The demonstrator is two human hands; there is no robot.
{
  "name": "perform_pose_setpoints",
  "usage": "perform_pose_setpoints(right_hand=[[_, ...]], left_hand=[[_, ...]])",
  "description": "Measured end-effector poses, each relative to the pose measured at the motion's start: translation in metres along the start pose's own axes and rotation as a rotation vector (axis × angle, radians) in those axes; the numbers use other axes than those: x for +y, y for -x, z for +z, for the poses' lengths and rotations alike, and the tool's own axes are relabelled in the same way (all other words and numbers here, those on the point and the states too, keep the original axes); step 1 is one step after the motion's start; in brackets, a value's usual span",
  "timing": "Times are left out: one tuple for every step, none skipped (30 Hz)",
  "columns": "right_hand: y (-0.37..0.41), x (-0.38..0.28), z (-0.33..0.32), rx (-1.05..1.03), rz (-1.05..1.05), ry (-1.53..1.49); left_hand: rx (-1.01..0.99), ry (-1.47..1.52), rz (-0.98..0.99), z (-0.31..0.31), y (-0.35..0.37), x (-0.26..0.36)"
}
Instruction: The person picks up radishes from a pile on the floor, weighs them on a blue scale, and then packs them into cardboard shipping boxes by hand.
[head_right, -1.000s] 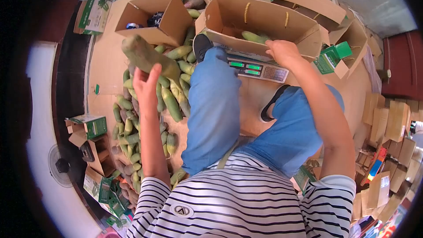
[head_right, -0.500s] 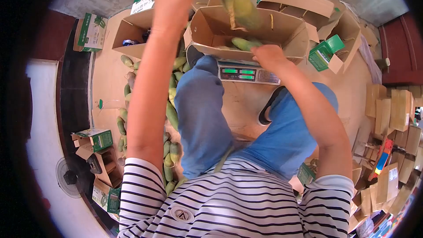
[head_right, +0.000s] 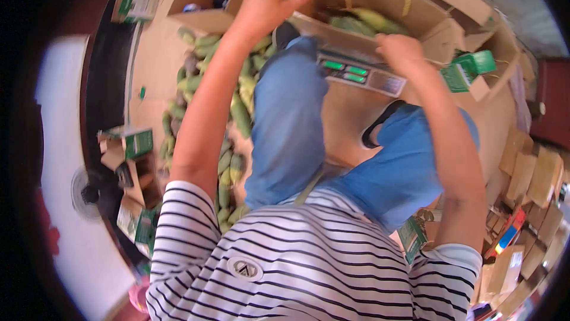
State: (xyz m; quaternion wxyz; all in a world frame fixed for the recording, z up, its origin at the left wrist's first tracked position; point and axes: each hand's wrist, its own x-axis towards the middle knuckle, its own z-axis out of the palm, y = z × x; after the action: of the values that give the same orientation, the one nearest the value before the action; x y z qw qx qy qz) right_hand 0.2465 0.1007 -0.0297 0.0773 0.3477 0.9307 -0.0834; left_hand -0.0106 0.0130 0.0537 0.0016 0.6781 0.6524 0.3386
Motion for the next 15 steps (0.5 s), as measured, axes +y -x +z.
perform_pose_setpoints(right_hand=[[0.003, -0.003, -0.005, 0.043, -0.04, -0.029], [0.001, 0.002, -0.002, 0.028, -0.075, -0.011], [0.0, 0.0, -0.002, 0.038, -0.077, -0.018], [0.002, -0.003, -0.003, 0.049, -0.073, -0.022], [0.002, -0.005, -0.004, 0.045, -0.07, -0.011], [0.002, -0.007, -0.006, 0.042, -0.063, 0.002], [0.001, -0.008, -0.008, 0.038, -0.054, 0.017], [0.001, -0.008, -0.008, 0.053, -0.063, 0.009], [0.001, -0.009, -0.008, 0.054, -0.056, 0.015], [0.001, -0.011, -0.009, 0.054, -0.049, 0.024], [0.0, -0.012, -0.009, 0.057, -0.04, 0.033], [0.0, -0.014, -0.009, 0.063, -0.036, 0.02], [0.0, -0.016, -0.01, 0.067, -0.03, 0.009], [0.0, -0.016, -0.011, 0.073, -0.023, -0.001], [0.0, -0.014, -0.009, 0.087, -0.027, -0.002]], left_hand=[[-0.038, 0.043, -0.106, -0.018, 0.015, -0.005], [0.005, 0.033, -0.103, -0.021, 0.038, -0.038], [-0.003, 0.008, -0.171, -0.028, 0.065, -0.061], [-0.042, 0.047, -0.358, -0.034, 0.097, -0.078], [0.022, 0.074, -0.37, -0.029, 0.138, -0.107], [-0.103, 0.067, -0.54, -0.031, 0.178, -0.129], [-0.206, -0.032, -0.67, -0.032, 0.217, -0.137], [-0.219, 0.062, -0.729, -0.015, 0.274, -0.168], [-0.37, 0.022, -0.901, -0.017, 0.305, -0.166], [-0.443, 0.015, -1.006, -0.014, 0.336, -0.169], [-0.422, 0.019, -1.073, -0.002, 0.37, -0.174], [-0.403, 0.025, -1.138, 0.01, 0.4, -0.18], [-0.383, 0.044, -1.237, 0.021, 0.421, -0.182], [-0.363, 0.066, -1.334, 0.032, 0.439, -0.184], [-0.343, 0.089, -1.428, 0.045, 0.454, -0.185]])
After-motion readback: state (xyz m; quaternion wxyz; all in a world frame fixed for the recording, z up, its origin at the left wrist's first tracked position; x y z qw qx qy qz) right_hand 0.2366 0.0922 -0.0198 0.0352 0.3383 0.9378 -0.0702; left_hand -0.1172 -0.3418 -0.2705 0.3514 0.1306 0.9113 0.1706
